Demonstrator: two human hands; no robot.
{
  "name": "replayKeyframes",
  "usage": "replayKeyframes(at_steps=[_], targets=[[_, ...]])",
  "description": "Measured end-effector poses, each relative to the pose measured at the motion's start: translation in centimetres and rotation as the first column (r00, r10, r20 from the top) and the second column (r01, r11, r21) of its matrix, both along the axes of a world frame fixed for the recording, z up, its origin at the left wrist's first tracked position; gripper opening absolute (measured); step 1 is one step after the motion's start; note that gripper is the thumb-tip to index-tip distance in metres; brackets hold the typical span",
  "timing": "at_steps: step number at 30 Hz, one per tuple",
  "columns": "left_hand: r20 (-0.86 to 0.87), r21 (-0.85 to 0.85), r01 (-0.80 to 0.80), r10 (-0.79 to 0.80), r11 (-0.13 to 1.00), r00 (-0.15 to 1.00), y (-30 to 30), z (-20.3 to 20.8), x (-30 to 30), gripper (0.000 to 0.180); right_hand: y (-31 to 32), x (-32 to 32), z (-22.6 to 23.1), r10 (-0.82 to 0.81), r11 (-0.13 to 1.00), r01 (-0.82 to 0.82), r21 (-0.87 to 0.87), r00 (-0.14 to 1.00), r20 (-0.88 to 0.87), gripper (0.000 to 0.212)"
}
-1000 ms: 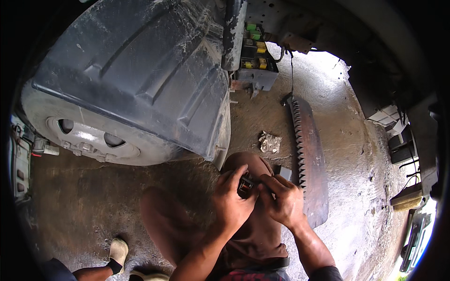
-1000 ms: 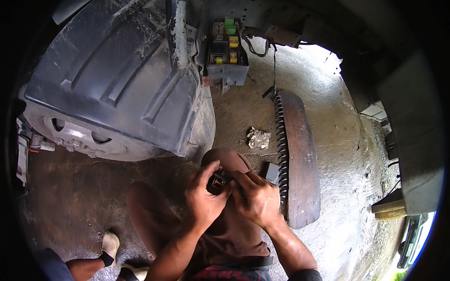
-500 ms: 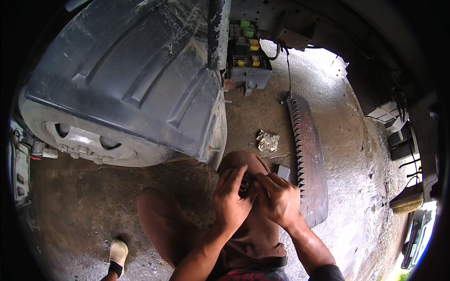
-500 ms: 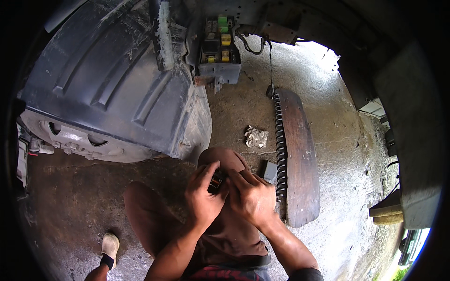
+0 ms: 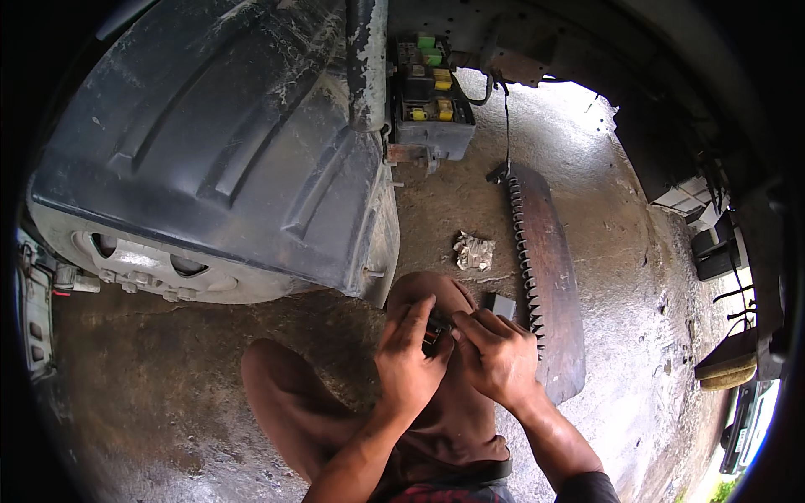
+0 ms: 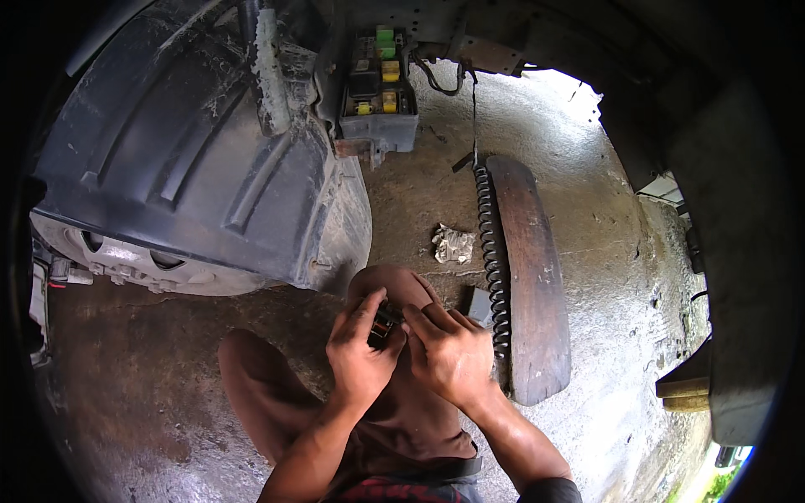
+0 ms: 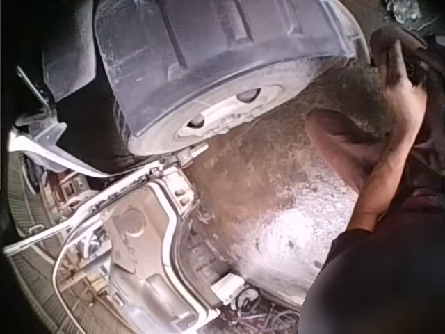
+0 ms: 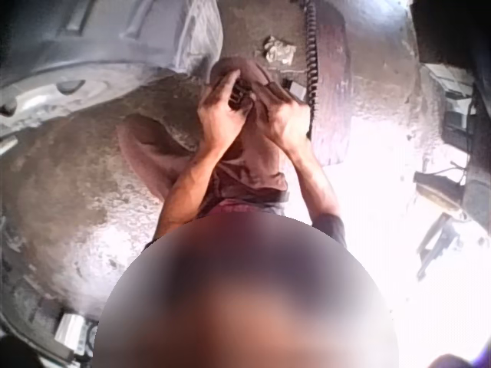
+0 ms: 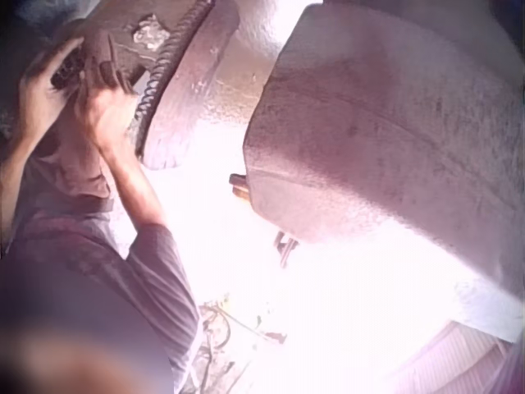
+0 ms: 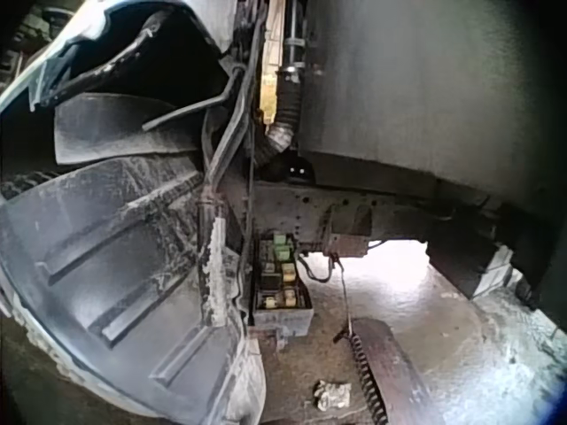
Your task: The person sits on the floor next to a vehicle and uses a test light to check electrical connections in a fuse box. They clean a small component with a cloth and repeatedly test the circuit for continuity.
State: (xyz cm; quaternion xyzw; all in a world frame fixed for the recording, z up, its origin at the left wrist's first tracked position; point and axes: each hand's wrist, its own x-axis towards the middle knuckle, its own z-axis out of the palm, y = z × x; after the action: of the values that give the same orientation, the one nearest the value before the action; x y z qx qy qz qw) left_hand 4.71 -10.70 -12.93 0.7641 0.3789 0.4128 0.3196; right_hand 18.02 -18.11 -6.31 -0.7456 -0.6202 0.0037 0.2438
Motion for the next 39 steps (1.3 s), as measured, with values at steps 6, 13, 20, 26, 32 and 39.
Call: replayKeyframes(at_steps=[6,13,20,26,32,39], targets=[[-0.025,-0.040,0.001,-0.002,0.999,1.000,-0.1,0.1,0.0,0.063,-0.1,-0.2,-0.4,-0.012,0.998,0.007,0.062,0.997,0.083,0.027],[-0.028,0.070,-0.027,0.029,0.997,0.999,-0.1,-0.1,0.2,0.063,-0.5,0.0,-0.6,0.023,0.999,-0.029,0.039,0.991,0.135,0.033],[-0.054,0.102,-0.029,0.035,0.994,0.998,0.0,-0.3,0.2,0.060,-0.4,0.6,-1.2,0.031,0.996,-0.041,0.079,0.992,0.120,0.032],[-0.032,0.079,-0.006,0.009,0.997,0.999,-0.2,-0.4,0.2,0.061,-0.4,0.6,-0.9,0.043,0.998,-0.045,0.039,0.998,0.052,0.031],[0.013,0.038,-0.039,0.038,0.999,0.999,-0.6,-0.2,0.5,0.062,-0.2,1.2,0.3,-0.003,0.998,0.000,0.057,0.999,0.041,0.025],[-0.037,0.133,-0.001,0.005,0.991,0.999,-0.7,-0.5,0.5,0.061,-0.1,0.3,0.1,0.037,0.999,-0.037,0.001,0.996,0.083,0.027]])
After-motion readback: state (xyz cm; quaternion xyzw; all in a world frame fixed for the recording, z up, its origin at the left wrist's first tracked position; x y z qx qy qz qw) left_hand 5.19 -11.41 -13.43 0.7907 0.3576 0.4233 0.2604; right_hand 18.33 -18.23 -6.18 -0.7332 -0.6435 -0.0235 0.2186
